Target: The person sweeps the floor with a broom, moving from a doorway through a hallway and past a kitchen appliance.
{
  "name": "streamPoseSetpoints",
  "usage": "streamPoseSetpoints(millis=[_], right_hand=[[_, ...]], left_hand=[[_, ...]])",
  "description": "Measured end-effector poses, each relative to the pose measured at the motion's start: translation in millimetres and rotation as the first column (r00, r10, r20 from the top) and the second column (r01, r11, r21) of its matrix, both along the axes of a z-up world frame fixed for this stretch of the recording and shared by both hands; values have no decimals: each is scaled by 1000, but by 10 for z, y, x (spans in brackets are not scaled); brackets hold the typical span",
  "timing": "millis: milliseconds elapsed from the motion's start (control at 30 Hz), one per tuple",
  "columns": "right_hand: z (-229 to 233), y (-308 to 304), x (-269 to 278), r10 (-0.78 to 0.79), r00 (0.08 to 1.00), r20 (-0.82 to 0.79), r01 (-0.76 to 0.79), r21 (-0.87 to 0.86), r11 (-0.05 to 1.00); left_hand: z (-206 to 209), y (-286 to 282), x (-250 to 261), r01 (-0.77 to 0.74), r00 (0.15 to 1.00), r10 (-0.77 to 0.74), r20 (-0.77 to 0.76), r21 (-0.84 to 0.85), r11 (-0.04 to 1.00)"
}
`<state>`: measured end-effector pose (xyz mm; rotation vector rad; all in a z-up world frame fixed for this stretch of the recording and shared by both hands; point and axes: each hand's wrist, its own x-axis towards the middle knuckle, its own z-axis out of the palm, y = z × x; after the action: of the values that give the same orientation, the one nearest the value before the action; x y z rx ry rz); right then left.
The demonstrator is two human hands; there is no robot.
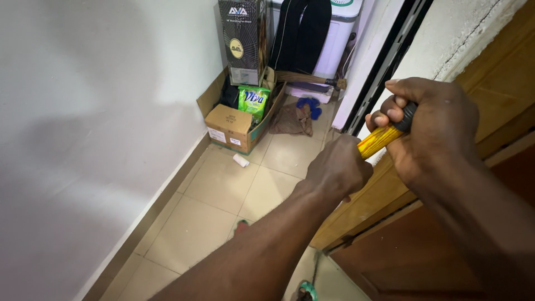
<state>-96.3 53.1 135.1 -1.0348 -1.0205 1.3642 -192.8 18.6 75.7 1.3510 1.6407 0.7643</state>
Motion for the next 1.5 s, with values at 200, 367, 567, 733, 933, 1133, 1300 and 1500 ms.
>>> streamPoseSetpoints(millis=[200, 367, 567, 733, 933, 1133, 1300, 1500], right_hand=[[14, -15, 48, -24, 999, -24, 25, 47, 999], [81, -54, 248, -79, 997, 26, 76, 105, 992], [200, -98, 441, -95, 995, 37, 85, 208, 974], [-46, -101, 283, -73, 979, 189, 8, 322, 947], [-254, -38, 285, -73, 994, 81, 60, 151, 987], [-641, -65, 155, 103, 987, -124, -100, 27, 995], [-451, 45, -21, 249, 958, -138, -246, 39, 968], [57, 283, -108, 125, 987, 105, -141, 165, 976]], left_hand=[[24, 5, 16, 61, 998, -62, 22, 46, 997], [177, 7, 128, 137, 989, -142, 48, 92, 986], [250, 112, 319, 160, 987, -163, 8, 138, 977], [-50, 216, 284, 111, 994, -106, -41, 142, 984], [-354, 175, 177, 135, 990, -126, -68, 142, 981], [-646, -139, 13, -22, 981, 43, -191, 107, 994], [-560, -108, -82, -143, 967, 175, -184, 176, 974], [-100, 221, -69, -164, 980, 188, -70, 261, 951]])
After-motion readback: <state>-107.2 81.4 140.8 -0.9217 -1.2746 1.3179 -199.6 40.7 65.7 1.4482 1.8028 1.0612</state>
